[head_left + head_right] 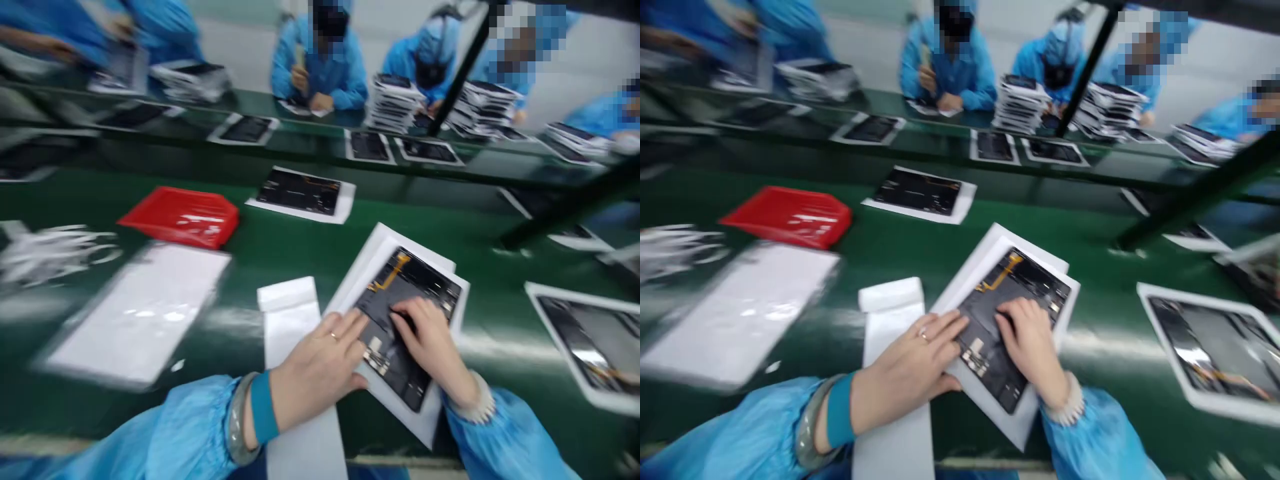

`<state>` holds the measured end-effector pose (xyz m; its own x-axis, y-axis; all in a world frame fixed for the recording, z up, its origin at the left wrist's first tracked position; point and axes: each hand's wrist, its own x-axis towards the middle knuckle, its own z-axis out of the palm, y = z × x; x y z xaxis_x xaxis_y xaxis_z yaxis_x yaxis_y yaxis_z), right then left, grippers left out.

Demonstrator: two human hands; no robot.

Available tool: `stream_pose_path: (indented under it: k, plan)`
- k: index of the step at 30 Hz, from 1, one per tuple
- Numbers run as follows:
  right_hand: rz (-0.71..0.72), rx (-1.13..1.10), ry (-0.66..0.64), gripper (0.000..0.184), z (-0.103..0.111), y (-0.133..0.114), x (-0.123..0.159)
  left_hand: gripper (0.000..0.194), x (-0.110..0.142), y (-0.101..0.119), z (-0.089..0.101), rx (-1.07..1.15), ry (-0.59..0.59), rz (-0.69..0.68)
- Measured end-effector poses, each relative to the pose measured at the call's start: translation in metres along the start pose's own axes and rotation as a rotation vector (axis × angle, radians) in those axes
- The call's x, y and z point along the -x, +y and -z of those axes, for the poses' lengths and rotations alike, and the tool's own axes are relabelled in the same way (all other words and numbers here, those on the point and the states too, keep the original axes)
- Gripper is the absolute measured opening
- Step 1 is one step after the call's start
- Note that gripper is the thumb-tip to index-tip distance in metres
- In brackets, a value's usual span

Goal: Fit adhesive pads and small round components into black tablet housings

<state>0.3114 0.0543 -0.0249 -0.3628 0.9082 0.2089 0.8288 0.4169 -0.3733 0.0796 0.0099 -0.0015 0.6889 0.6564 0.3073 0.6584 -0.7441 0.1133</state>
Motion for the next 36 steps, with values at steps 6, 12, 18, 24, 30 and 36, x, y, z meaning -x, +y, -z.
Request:
stream_pose_path:
  k: [6,12,18,24,30,36]
  plan:
    - [0.091,-0.029,0.081,0.030,-0.024,0.045,-0.004,0.018,0.065,-0.104,0.097,-0.149,-0.246,0.720]
    - [0.023,-0.035,0.047,0.046,-0.025,0.054,-0.005,0.021,0.146,-0.215,0.120,-0.271,-0.235,1.244]
    - [-0.029,-0.064,0.039,0.049,-0.020,0.051,-0.012,0.028,0.152,-0.226,0.093,-0.198,-0.162,1.292]
    - [-0.089,-0.143,-0.090,0.041,0.024,0.002,-0.034,0.024,0.163,-0.213,0.108,-0.107,0.087,1.287]
    - [0.140,-0.406,-0.367,0.032,0.023,-0.130,-0.065,0.021,0.158,-0.161,0.117,0.127,0.406,1.166]
    - [-0.007,-0.982,-0.531,0.043,-0.032,-0.226,-0.087,0.035,0.128,-0.079,0.094,0.535,0.642,0.996]
